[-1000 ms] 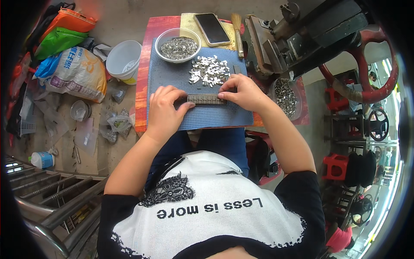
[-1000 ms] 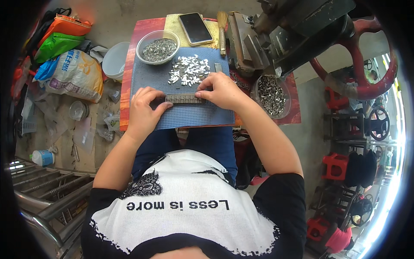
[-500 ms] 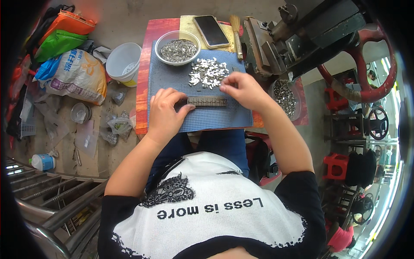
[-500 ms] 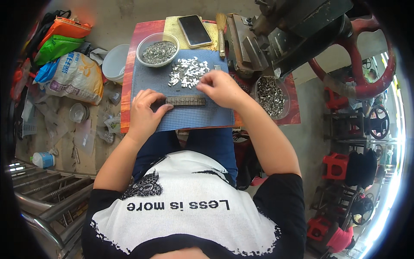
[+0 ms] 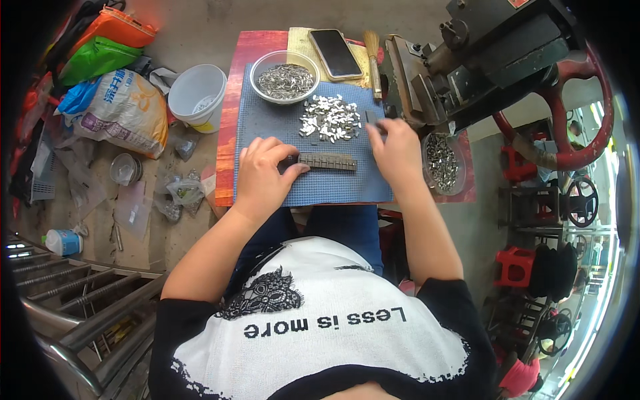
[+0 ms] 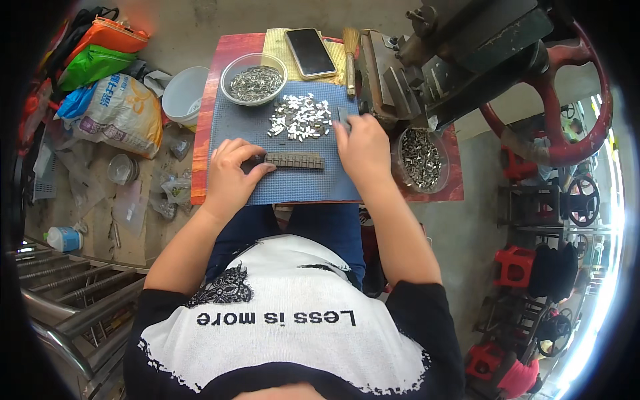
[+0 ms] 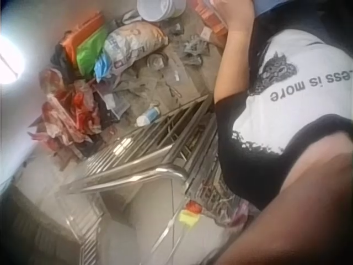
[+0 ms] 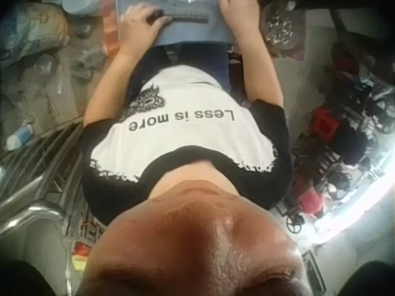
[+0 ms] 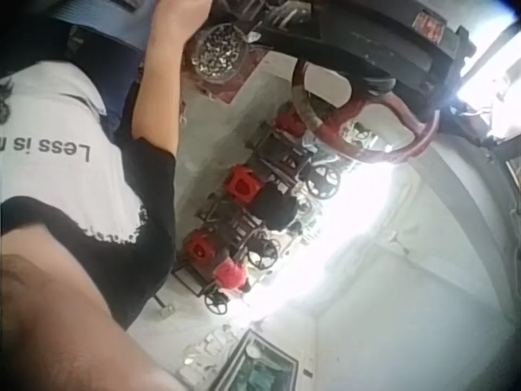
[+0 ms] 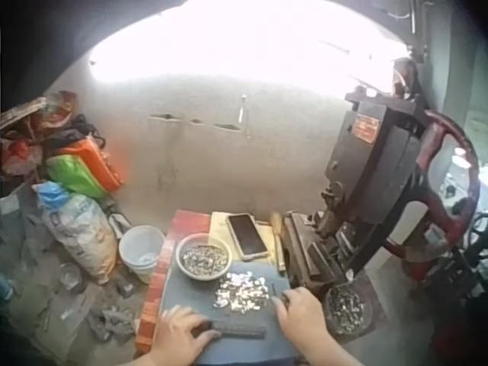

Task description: Assembling small metal components onto a strip and using a manual press machine to secure them.

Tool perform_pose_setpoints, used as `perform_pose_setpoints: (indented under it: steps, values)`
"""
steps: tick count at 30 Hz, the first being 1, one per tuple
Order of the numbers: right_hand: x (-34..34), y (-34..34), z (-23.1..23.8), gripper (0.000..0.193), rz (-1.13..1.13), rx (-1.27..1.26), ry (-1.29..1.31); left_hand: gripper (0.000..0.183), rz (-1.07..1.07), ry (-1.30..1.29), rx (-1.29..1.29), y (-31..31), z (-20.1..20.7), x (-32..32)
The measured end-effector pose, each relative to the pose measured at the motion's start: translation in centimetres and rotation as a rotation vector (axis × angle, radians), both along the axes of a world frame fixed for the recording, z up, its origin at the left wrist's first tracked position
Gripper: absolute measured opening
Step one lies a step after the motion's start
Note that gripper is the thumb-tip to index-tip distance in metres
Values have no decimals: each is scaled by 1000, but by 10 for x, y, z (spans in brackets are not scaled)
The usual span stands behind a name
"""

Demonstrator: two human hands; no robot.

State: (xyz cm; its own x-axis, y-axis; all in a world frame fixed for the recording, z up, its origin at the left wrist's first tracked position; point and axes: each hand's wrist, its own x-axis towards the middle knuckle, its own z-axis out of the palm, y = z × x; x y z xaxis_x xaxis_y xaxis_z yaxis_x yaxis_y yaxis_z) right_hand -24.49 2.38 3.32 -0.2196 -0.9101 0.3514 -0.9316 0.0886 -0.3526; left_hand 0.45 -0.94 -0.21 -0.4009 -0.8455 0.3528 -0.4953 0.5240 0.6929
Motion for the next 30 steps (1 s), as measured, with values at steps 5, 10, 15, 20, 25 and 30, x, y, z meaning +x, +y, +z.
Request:
perform_pose_setpoints:
  steps: [5, 10, 15, 20, 25, 30]
  values:
    - [-13, 20, -18, 28, -130, -6, 79, 24, -3, -41, 32, -1, 1, -4]
    - [-7, 21, 13, 25, 295, 18, -354, 16, 19, 114, -23, -1, -8, -2]
    - [9, 20, 9, 25, 581, 65, -234, 16, 0, 34, -46, 1, -3, -3]
    - [11, 16, 7, 26, 607, 91, -198, 17, 0, 14, -43, 2, -1, -2]
    - [15, 12, 6, 25, 661, 102, -187, 18, 1, 6, -24, 3, 4, -5]
    - [14, 12, 14, 24, 671, 151, -225, 18, -38, -44, 83, -1, 8, -6]
